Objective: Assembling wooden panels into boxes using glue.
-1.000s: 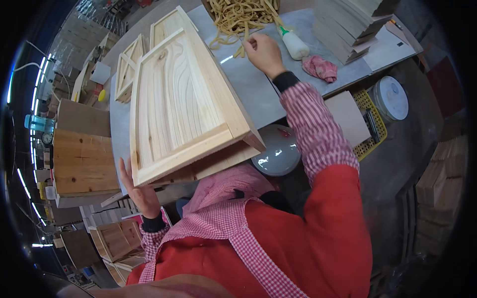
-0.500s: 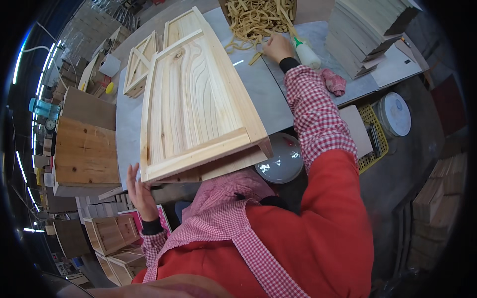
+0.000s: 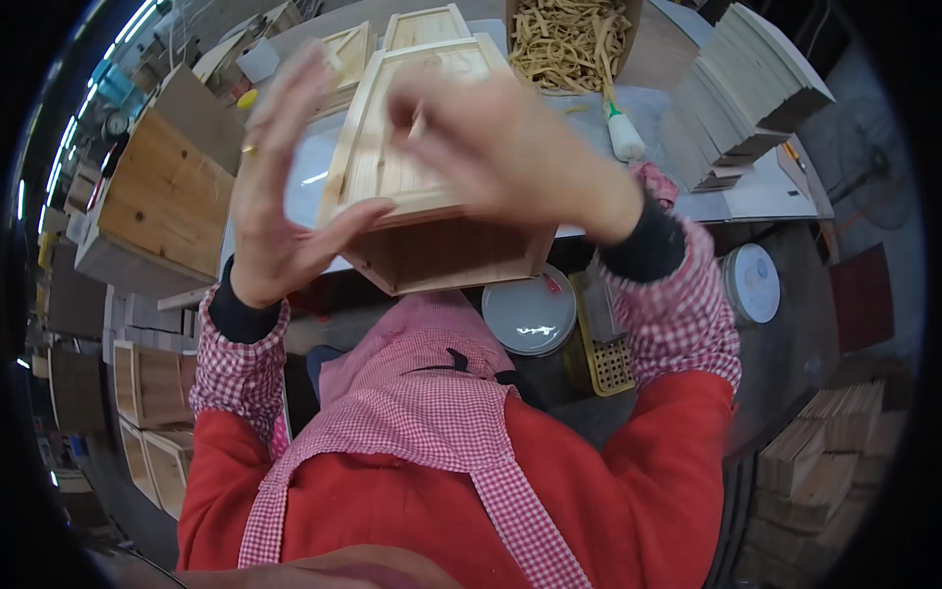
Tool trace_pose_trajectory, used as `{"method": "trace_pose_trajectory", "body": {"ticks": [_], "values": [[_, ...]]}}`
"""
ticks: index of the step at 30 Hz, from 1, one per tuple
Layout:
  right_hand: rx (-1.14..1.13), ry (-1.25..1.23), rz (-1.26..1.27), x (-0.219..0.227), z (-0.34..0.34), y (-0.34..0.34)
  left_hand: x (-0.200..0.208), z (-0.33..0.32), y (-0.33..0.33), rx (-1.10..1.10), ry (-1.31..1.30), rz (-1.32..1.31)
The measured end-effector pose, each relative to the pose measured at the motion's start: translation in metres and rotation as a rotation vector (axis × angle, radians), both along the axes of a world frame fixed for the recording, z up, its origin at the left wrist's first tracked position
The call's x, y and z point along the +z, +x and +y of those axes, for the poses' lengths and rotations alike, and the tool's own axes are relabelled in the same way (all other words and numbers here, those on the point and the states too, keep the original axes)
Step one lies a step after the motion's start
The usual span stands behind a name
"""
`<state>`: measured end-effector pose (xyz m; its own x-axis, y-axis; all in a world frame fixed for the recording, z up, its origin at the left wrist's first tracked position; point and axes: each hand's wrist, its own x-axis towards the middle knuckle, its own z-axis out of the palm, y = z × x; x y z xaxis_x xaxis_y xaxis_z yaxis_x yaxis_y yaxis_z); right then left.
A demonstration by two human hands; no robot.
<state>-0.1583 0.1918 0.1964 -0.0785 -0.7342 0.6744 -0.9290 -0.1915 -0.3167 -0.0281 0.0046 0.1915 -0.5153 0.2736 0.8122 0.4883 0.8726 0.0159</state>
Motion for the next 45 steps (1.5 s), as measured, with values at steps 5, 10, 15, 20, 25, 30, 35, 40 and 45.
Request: {"method": "trace_pose_trajectory", "body": {"ticks": [5, 10, 15, 20, 25, 30, 35, 40, 45], "values": [[0.184, 0.071, -0.064, -0.029, -0.001, 0.05, -0.024, -0.011, 0.039, -0.352, 0.556, -0.644], [0.048, 0.239, -0.212, -0.047, 0.025, 0.05, -0.037, -0.032, 0.073, -0.306, 0.542, -0.664], [-0.121, -0.083, 0.055, -0.052, 0.093, -0.027, -0.029, -0.068, 0.076, 0.056, -0.025, -0.393], [-0.556, -0.002, -0.111, -0.088, 0.178, -0.071, -0.07, -0.121, 0.081, 0.166, -0.149, -0.312], [-0.51, 0.238, 0.184, -0.16, 0.15, -0.042, -0.18, -0.107, 0.085, 0.22, -0.246, -0.469], [-0.467, 0.264, 0.288, -0.236, 0.114, -0.03, -0.244, -0.087, 0.08, 0.349, -0.377, -0.514], [-0.592, 0.248, 0.456, -0.256, 0.1, -0.053, -0.271, -0.074, 0.08, 0.369, -0.398, -0.581], [-0.496, 0.19, 0.401, -0.241, 0.085, -0.071, -0.249, -0.087, 0.06, 0.434, -0.446, -0.505], [-0.522, -0.064, 0.069, -0.215, 0.084, -0.053, -0.207, -0.045, 0.075, 0.215, -0.335, -0.374]]}}
